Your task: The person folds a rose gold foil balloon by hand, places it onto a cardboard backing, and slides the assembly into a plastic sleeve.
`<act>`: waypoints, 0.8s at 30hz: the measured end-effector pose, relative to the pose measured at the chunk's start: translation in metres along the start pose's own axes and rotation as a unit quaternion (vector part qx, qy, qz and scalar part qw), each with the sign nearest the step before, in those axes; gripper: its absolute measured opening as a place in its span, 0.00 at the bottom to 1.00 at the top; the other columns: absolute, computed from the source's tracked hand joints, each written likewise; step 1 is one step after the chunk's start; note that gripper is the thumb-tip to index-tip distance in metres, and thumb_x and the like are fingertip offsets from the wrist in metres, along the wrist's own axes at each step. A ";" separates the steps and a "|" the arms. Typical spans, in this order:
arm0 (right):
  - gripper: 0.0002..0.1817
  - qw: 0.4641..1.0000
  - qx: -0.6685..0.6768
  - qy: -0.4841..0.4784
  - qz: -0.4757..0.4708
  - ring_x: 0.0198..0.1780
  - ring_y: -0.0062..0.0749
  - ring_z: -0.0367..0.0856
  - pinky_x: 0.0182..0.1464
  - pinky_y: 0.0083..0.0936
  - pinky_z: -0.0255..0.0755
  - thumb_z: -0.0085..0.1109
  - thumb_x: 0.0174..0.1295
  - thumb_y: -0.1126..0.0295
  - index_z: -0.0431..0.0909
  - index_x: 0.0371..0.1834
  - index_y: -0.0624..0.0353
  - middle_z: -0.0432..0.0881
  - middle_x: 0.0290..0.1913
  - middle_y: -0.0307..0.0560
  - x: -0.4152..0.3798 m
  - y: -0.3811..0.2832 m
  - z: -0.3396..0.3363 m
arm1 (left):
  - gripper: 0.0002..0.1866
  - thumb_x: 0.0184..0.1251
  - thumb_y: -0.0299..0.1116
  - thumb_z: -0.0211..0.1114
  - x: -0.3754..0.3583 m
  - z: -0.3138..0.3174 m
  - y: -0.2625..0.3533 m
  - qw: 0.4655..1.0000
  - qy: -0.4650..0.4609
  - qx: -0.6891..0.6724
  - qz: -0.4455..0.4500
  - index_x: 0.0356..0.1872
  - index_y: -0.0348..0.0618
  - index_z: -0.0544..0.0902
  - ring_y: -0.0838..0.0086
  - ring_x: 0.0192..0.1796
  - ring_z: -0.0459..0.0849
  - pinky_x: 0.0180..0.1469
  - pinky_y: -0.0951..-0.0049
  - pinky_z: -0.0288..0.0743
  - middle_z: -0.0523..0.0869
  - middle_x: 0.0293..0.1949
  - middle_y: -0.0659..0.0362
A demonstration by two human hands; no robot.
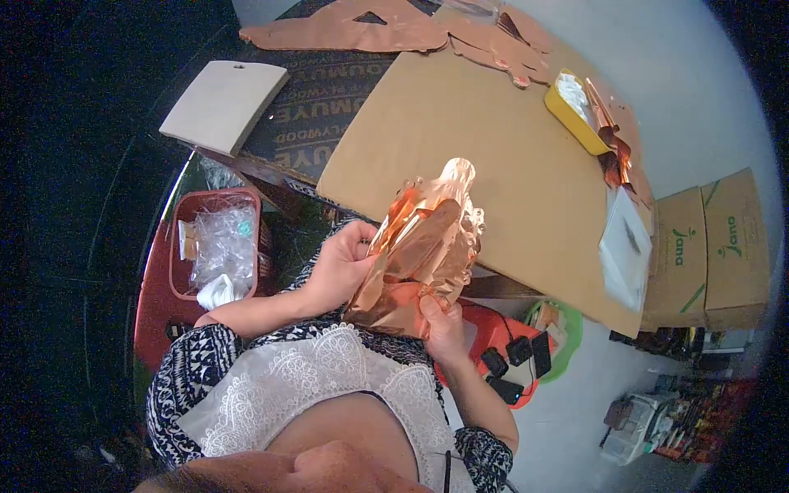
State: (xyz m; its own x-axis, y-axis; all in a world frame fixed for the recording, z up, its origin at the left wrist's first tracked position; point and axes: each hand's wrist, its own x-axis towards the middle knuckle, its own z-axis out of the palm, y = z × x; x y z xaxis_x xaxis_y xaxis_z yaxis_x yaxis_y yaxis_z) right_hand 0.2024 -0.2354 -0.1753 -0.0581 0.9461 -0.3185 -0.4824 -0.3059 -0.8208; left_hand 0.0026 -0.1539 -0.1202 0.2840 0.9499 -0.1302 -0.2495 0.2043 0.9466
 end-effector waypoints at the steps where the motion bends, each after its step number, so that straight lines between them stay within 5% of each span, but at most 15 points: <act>1: 0.12 1.000 0.000 0.005 0.000 0.38 0.22 0.80 0.40 0.20 0.74 0.57 0.67 0.62 0.80 0.43 0.61 0.82 0.40 0.40 0.000 -0.002 0.004 | 0.09 0.67 0.21 0.59 0.000 0.000 -0.003 1.000 0.008 0.009 0.008 0.44 0.35 0.69 0.86 0.32 0.80 0.29 0.84 0.73 0.83 0.29 0.60; 11: 0.10 0.998 0.011 0.058 0.021 0.41 0.20 0.80 0.43 0.20 0.75 0.59 0.66 0.67 0.81 0.45 0.61 0.83 0.42 0.40 -0.009 -0.016 0.026 | 0.05 0.70 0.22 0.56 0.002 -0.005 -0.012 0.995 0.022 0.002 0.094 0.43 0.36 0.70 0.87 0.36 0.77 0.36 0.86 0.71 0.80 0.34 0.62; 15: 0.12 0.998 0.013 0.043 0.048 0.47 0.24 0.81 0.52 0.24 0.76 0.57 0.67 0.70 0.78 0.49 0.63 0.82 0.47 0.43 -0.011 -0.015 0.017 | 0.03 0.71 0.22 0.55 -0.005 -0.012 -0.007 0.998 0.019 -0.016 0.054 0.43 0.35 0.72 0.88 0.36 0.75 0.38 0.87 0.70 0.79 0.35 0.64; 21: 0.10 0.996 -0.018 0.080 0.032 0.47 0.21 0.81 0.52 0.19 0.75 0.58 0.66 0.70 0.79 0.46 0.63 0.82 0.46 0.42 -0.013 -0.019 0.024 | 0.06 0.70 0.22 0.54 -0.004 -0.007 -0.011 0.996 0.013 -0.051 0.070 0.46 0.35 0.70 0.87 0.35 0.77 0.35 0.86 0.71 0.80 0.34 0.61; 24: 0.10 0.996 -0.036 0.080 0.018 0.34 0.17 0.79 0.37 0.16 0.73 0.60 0.65 0.67 0.81 0.43 0.61 0.83 0.37 0.37 -0.014 -0.022 0.028 | 0.09 0.70 0.22 0.55 -0.005 -0.006 -0.008 0.996 0.025 -0.068 0.056 0.48 0.35 0.69 0.85 0.33 0.79 0.34 0.84 0.72 0.82 0.34 0.60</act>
State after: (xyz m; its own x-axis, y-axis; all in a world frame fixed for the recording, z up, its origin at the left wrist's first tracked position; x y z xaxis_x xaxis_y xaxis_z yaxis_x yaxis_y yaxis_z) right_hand 0.1890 -0.2389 -0.1395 0.0683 0.9071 -0.4153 -0.4179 -0.3520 -0.8375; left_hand -0.0022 -0.1587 -0.1286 0.2022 0.9784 -0.0429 -0.4010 0.1227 0.9078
